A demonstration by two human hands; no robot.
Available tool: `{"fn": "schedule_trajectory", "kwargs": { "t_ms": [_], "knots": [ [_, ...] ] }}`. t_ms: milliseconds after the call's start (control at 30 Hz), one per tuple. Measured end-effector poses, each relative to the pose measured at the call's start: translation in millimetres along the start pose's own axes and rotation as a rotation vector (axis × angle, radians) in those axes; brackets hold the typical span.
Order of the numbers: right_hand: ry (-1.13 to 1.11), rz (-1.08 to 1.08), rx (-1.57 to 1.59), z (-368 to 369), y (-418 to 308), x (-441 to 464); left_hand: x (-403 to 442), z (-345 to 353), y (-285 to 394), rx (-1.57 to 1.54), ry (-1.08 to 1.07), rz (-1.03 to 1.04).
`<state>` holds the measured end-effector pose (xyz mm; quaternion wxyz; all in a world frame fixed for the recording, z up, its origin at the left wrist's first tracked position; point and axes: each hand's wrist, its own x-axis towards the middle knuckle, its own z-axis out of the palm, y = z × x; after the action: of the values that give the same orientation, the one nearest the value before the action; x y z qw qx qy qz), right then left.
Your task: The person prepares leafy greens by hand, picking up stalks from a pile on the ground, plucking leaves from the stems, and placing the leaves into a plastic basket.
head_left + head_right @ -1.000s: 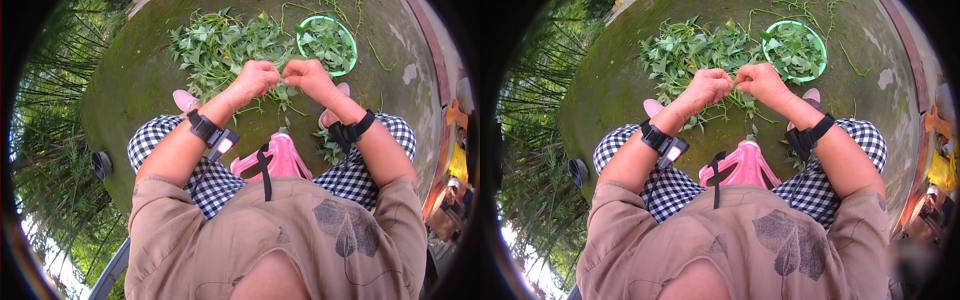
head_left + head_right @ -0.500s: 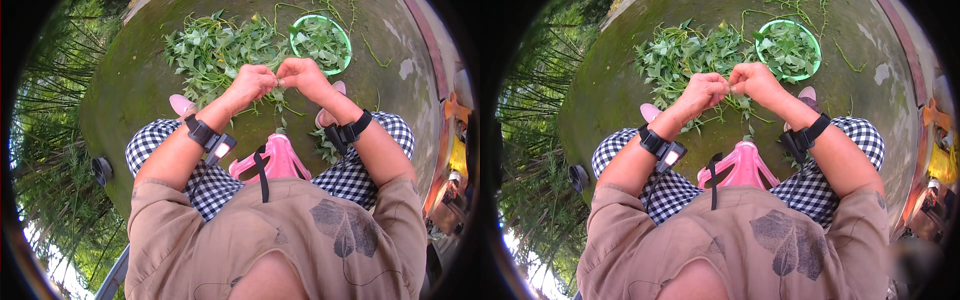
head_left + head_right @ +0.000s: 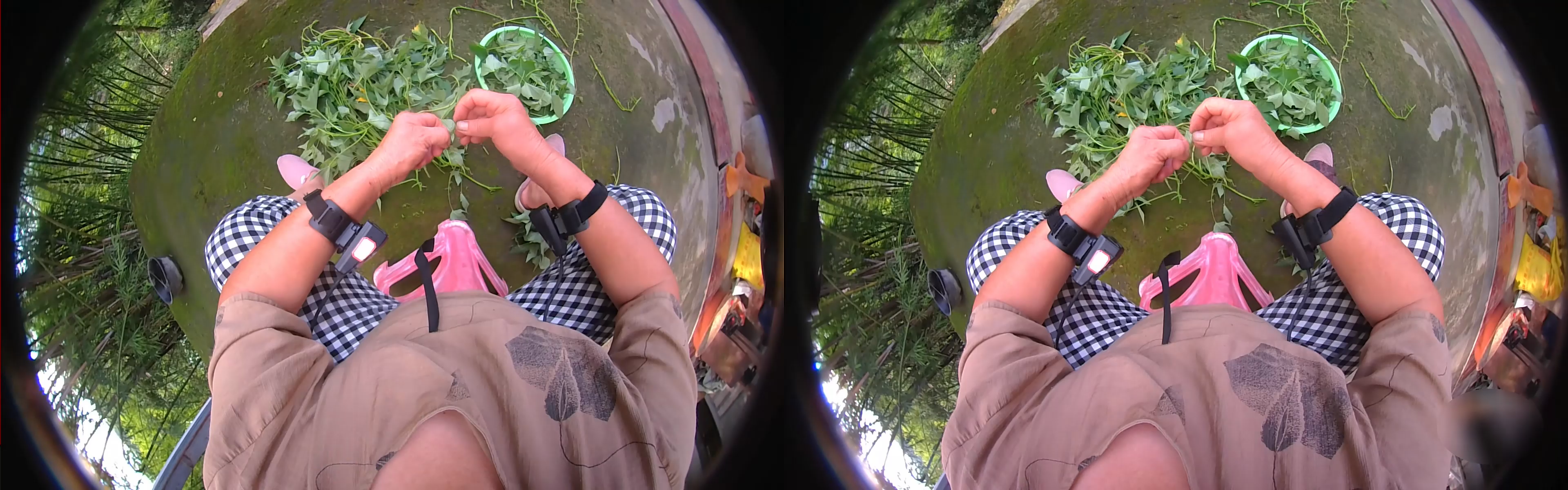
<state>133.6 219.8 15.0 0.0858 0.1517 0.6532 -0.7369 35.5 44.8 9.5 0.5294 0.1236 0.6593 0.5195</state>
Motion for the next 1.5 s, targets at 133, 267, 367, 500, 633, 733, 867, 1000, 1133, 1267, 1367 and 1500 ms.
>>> {"fn": "schedule_trajectory", "kwargs": {
  "t_ms": [133,267,367,500,633,733,867,1000,1133,1267,1367,1500],
  "knots": [
    [0.091,0.034,-0.008,-10.8,-12.8,1.5,2.4,-2.0,-10.5,0.025,0.021,-0.075],
    [0.261,0.019,0.059,-34.8,-21.6,4.8,7.0,-8.6,-24.2,0.061,0.039,-0.172],
    [0.469,-0.047,-0.020,-62.9,-26.3,7.8,9.4,-10.5,-30.5,-0.231,0.089,-0.305],
    [0.876,0.010,-0.172,-93.5,-15.3,9.4,13.2,-18.9,-34.0,-0.679,-0.073,-0.417],
    [0.754,0.119,-0.188,-77.7,9.1,11.3,17.3,-24.0,-36.5,-0.789,-0.074,-0.301],
    [0.385,0.257,-0.147,-23.8,25.7,4.8,25.4,-34.8,-29.3,-0.896,-0.106,-0.188],
    [0.097,0.180,-0.066,28.3,16.0,-6.0,23.4,-35.5,-5.9,-1.016,-0.020,-0.092],
    [0.258,0.166,0.150,51.7,-7.8,-0.5,28.0,-29.2,0.6,-1.085,0.040,-0.023],
    [0.330,0.095,0.209,54.3,-11.3,4.7,25.9,-26.7,5.4,-1.070,0.038,0.040],
    [0.392,0.087,0.208,51.9,-13.2,10.7,24.2,-24.5,4.9,-1.061,0.064,0.003],
    [0.394,0.074,0.187,48.8,-10.9,13.5,25.4,-24.2,0.7,-1.052,0.074,-0.025],
    [0.387,0.075,0.159,42.8,-11.5,17.3,21.3,-18.7,3.7,-1.012,0.158,-0.047]
  ]
}}
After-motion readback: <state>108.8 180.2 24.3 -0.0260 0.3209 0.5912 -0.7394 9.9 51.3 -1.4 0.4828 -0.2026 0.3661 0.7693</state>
